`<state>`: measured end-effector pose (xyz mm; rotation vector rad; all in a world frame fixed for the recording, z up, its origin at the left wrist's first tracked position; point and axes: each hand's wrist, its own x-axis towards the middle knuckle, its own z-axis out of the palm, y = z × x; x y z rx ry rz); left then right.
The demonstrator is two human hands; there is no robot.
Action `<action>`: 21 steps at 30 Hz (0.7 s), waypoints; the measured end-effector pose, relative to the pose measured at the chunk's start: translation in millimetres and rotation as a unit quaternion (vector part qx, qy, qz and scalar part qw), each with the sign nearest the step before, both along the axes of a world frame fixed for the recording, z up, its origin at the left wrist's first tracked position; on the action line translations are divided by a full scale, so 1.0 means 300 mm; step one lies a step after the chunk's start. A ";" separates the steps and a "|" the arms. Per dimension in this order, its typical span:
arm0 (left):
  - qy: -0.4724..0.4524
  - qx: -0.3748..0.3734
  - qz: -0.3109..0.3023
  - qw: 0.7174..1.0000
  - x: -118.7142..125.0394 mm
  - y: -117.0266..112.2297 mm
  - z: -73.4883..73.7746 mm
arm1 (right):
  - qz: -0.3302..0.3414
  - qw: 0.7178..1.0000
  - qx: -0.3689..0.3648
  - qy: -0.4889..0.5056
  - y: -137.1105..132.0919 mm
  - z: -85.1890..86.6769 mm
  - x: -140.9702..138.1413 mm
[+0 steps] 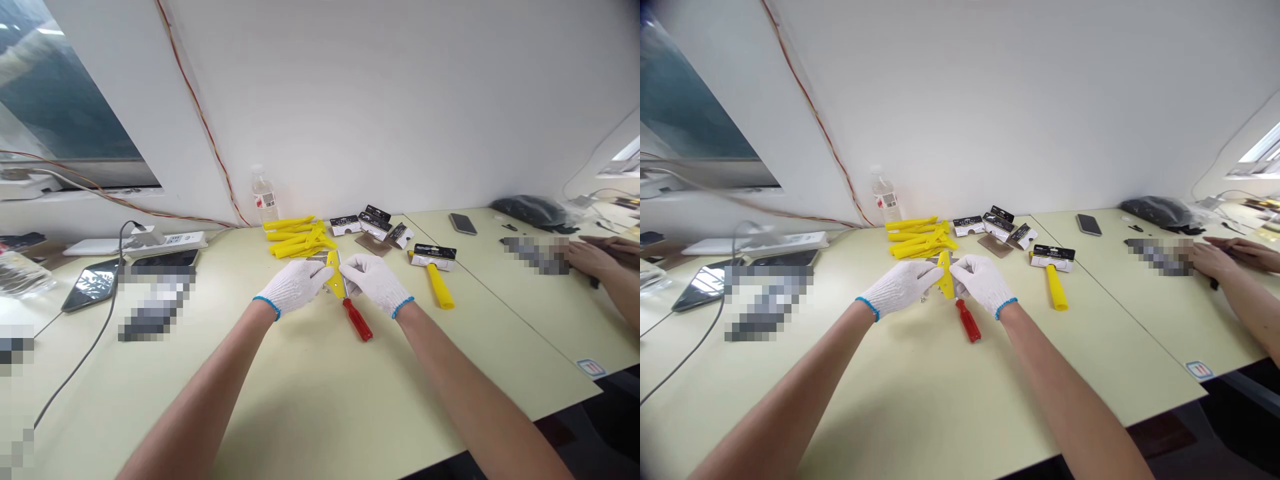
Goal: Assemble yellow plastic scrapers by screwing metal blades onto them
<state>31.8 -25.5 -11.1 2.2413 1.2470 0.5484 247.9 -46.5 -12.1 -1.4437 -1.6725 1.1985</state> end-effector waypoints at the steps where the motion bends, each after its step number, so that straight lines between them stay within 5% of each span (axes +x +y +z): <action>1: -0.001 0.000 0.001 1.000 0.000 0.001 -0.003 | -0.002 1.000 -0.001 0.000 -0.002 0.002 -0.002; 14: -0.033 -0.025 0.037 0.998 0.001 -0.002 0.000 | 0.046 0.998 -0.052 -0.005 -0.011 -0.012 -0.006; 21: 0.004 0.032 0.056 0.998 0.011 0.002 -0.006 | 0.015 0.998 -0.057 0.029 -0.001 -0.055 -0.029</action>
